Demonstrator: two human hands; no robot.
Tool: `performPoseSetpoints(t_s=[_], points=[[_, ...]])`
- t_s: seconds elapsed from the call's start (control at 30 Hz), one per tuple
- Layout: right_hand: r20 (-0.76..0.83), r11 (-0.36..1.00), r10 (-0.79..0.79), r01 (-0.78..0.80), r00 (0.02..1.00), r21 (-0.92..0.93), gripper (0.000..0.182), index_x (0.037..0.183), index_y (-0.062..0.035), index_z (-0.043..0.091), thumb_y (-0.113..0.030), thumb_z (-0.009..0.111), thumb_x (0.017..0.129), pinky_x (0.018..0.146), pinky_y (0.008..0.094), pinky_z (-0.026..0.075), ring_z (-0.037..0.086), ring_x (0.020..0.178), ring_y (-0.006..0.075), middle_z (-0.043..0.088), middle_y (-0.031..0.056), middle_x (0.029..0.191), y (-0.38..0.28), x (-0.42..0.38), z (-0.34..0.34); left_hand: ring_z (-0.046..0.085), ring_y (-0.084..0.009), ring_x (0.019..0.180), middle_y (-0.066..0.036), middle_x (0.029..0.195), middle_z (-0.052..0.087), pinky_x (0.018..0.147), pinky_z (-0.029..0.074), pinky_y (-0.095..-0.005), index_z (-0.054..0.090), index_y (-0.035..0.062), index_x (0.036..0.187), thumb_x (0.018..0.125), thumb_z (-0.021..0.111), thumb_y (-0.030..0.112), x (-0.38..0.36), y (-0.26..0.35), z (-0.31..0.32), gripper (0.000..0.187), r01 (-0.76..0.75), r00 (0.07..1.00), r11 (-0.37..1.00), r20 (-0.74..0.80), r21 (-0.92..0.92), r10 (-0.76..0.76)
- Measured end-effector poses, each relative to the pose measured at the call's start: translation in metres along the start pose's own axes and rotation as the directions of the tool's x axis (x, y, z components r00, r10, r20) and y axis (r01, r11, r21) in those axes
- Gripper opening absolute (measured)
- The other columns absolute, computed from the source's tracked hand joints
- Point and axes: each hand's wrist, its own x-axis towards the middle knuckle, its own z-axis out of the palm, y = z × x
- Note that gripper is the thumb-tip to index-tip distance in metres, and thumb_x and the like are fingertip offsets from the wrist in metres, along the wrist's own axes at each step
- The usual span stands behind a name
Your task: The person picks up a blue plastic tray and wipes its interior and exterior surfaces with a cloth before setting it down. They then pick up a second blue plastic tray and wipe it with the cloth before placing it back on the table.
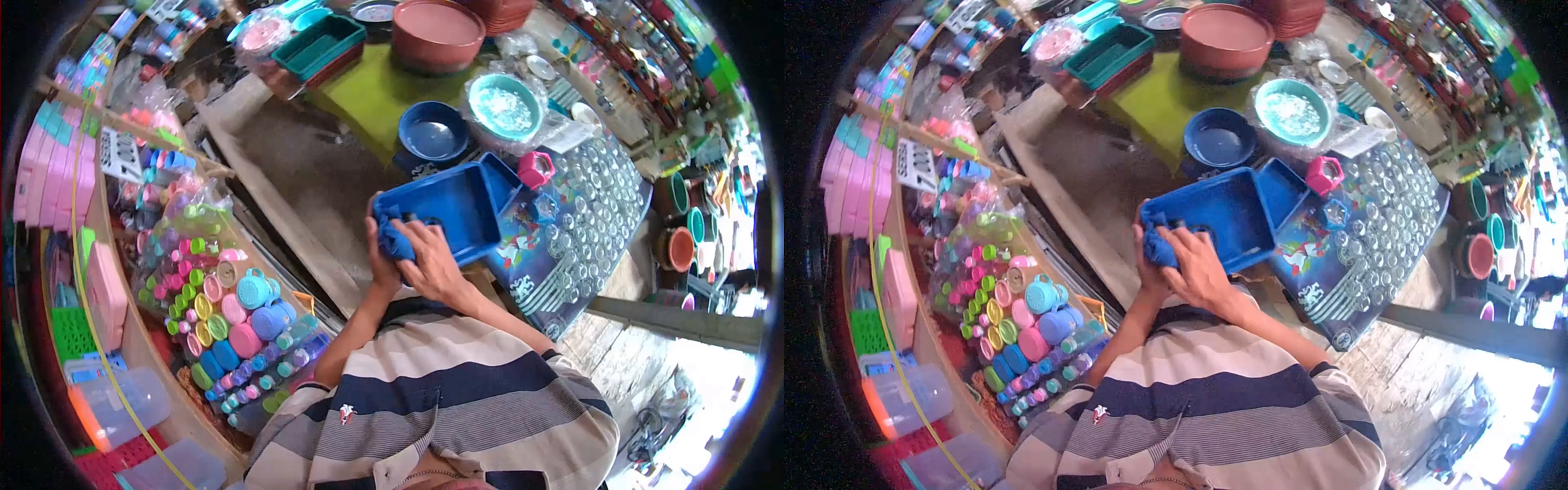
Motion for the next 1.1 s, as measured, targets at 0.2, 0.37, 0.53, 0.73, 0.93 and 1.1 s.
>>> performPoseSetpoints(t_s=[0.2, 0.37, 0.53, 0.73, 0.93, 1.1], points=[[-0.139, 0.975, 0.197, -0.179, 0.971, 0.133, 0.071, 0.162, -0.0075, 0.045, -0.019, 0.061, 0.093, 0.122, 0.0535, 0.032, 0.042, 0.143, 0.0481, 0.042, 0.0274, 0.156, 0.000, -0.017, 0.000, 0.040, -0.0265, 0.152, -0.010, 0.168, 0.035, 0.129, 0.028, -0.0445, 0.025, 0.0126, 0.170, 0.117, 0.033, 0.050, -0.013, -0.028, 0.016, 0.065, -0.024, 0.983, 0.997, 0.183, 0.070, 0.011], [-0.137, 0.965, 0.249, -0.234, 0.959, 0.119, 0.075, 0.168, -0.0201, 0.037, -0.018, 0.058, 0.097, 0.130, 0.0564, 0.020, 0.019, 0.159, 0.0537, 0.020, 0.0335, 0.170, -0.010, -0.037, -0.014, 0.025, -0.0267, 0.162, -0.011, 0.176, 0.023, 0.132, 0.021, -0.0440, 0.013, 0.0123, 0.173, 0.115, 0.040, 0.048, -0.024, -0.041, 0.025, 0.073, 0.157, 0.905, 0.987, 0.402, -0.012, -0.139], [0.050, 0.964, 0.208, -0.213, 0.977, 0.159, 0.081, 0.169, -0.0164, 0.034, -0.017, 0.059, 0.092, 0.128, 0.0540, 0.025, 0.032, 0.154, 0.0528, 0.028, 0.0344, 0.168, -0.027, -0.068, -0.042, 0.025, -0.0245, 0.162, -0.013, 0.177, 0.021, 0.133, 0.017, -0.0431, 0.014, 0.0061, 0.172, 0.117, 0.028, 0.049, -0.025, 0.003, 0.057, 0.071, -0.097, 0.900, 0.983, 0.435, 0.153, 0.021], [-0.155, 0.960, 0.273, -0.260, 0.949, 0.104, 0.083, 0.171, -0.0131, 0.028, -0.016, 0.058, 0.093, 0.128, 0.0535, 0.025, 0.032, 0.153, 0.0536, 0.030, 0.0367, 0.166, -0.017, -0.066, -0.044, 0.028, -0.0269, 0.160, -0.014, 0.176, 0.022, 0.132, 0.021, -0.0439, 0.014, 0.0070, 0.172, 0.117, 0.029, 0.047, -0.024, -0.009, 0.065, 0.069, -0.086, 0.932, 0.980, 0.363, 0.179, 0.015], [-0.101, 0.926, 0.332, -0.303, 0.938, 0.226, 0.080, 0.169, -0.0113, 0.031, -0.016, 0.058, 0.094, 0.127, 0.0540, 0.028, 0.037, 0.153, 0.0493, 0.038, 0.0332, 0.163, -0.015, -0.088, -0.045, 0.032, -0.0293, 0.159, -0.014, 0.175, 0.024, 0.131, 0.024, -0.0448, 0.015, 0.0080, 0.173, 0.117, 0.030, 0.044, -0.022, -0.020, 0.069, 0.068, -0.077, 0.958, 0.972, 0.288, 0.222, 0.010], [-0.076, 0.981, 0.158, -0.148, 0.984, 0.125, 0.067, 0.154, -0.0013, 0.049, -0.019, 0.063, 0.092, 0.117, 0.0531, 0.040, 0.058, 0.127, 0.0439, 0.065, 0.0258, 0.135, -0.009, -0.114, -0.059, 0.034, -0.0309, 0.157, -0.014, 0.175, 0.025, 0.130, 0.026, -0.0454, 0.015, 0.0086, 0.173, 0.117, 0.031, 0.042, -0.029, -0.027, 0.075, 0.067, -0.044, 0.972, 0.970, 0.235, 0.240, -0.014]])
